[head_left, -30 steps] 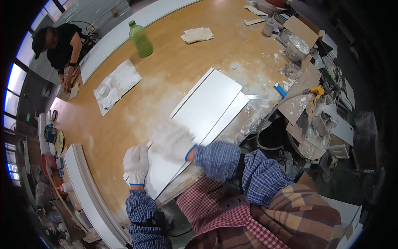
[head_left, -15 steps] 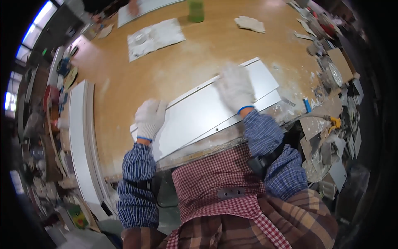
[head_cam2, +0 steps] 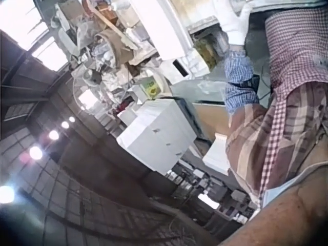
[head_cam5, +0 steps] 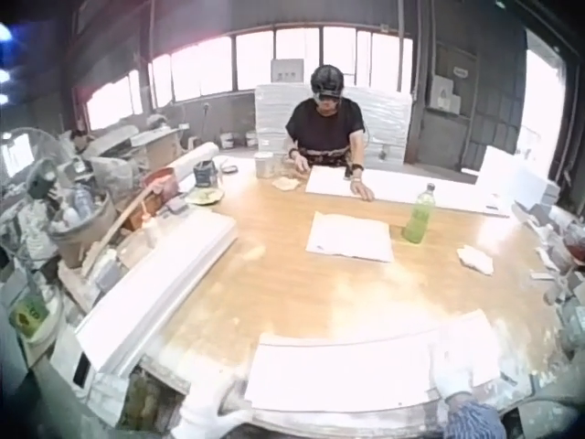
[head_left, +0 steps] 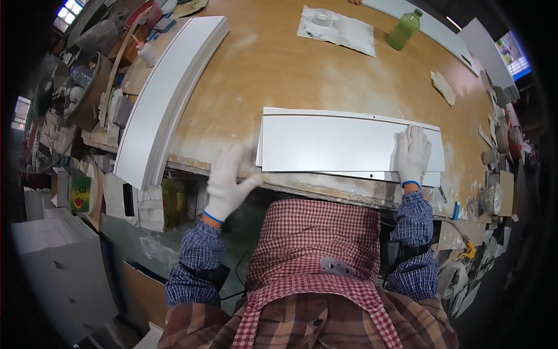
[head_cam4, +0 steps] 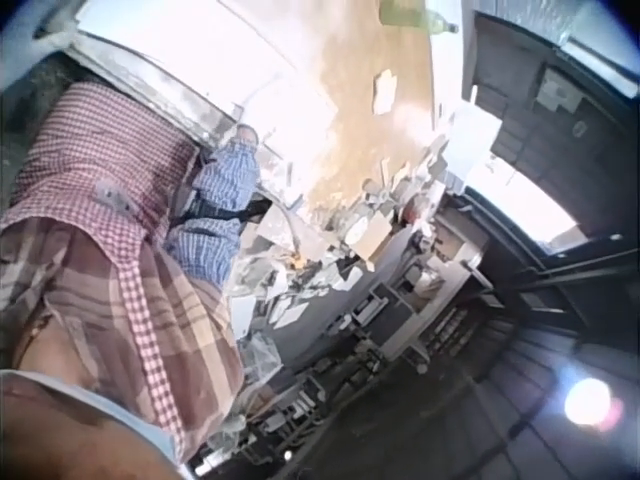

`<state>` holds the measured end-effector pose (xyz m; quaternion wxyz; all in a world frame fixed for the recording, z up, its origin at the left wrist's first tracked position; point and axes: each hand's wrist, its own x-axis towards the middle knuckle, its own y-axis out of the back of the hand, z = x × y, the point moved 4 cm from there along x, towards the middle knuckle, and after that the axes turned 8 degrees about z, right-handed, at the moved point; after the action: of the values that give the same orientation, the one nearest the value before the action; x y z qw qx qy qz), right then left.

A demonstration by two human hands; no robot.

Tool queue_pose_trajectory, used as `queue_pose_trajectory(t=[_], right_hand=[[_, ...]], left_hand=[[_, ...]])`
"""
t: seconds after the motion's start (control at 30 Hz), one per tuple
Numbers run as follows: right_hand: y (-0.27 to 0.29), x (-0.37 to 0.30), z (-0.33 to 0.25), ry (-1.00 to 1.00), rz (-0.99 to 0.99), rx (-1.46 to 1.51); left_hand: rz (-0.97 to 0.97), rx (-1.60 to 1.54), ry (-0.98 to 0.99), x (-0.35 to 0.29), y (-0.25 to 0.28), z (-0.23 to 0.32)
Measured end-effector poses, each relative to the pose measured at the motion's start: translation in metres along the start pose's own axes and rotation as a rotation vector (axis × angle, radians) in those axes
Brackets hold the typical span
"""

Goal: Sanding the surface and edges of a white-painted wooden board using a hand-held sanding block.

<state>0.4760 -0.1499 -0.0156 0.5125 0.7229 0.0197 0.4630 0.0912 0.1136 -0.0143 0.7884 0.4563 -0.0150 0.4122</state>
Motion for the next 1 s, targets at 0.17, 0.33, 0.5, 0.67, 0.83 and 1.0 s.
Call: queue_pose_trajectory(t=[0.17,0.33,0.5,0.67,0.83,1.0], right_hand=[[-0.001,0.023,-0.163,0.174,-0.418,0.268],[0.016,0.0,-0.301,0.527,-0.164,0.642],[0.067,-0.032,-0.291,0.644,-0.356,0.971],[0.046,-0.02,-0.138,0.389,-0.276,0.551],[-0.005,0.002,-0.077,0.095,-0.171,0.166],[-0.002,0.028,-0.23,0.445,-0.097,0.51]], left_hand=[[0.202,-0.004,-0.04,-0.02,-0.029,0.01],[0.218,0.033,-0.056,-0.023,-0.044,0.003],[0.344,-0.106,-0.028,-0.031,-0.046,-0.007],[0.313,-0.057,-0.016,-0.022,-0.024,0.012],[0.327,-0.082,-0.034,-0.012,-0.03,0.012],[0.306,-0.172,-0.126,0.006,-0.045,0.029]])
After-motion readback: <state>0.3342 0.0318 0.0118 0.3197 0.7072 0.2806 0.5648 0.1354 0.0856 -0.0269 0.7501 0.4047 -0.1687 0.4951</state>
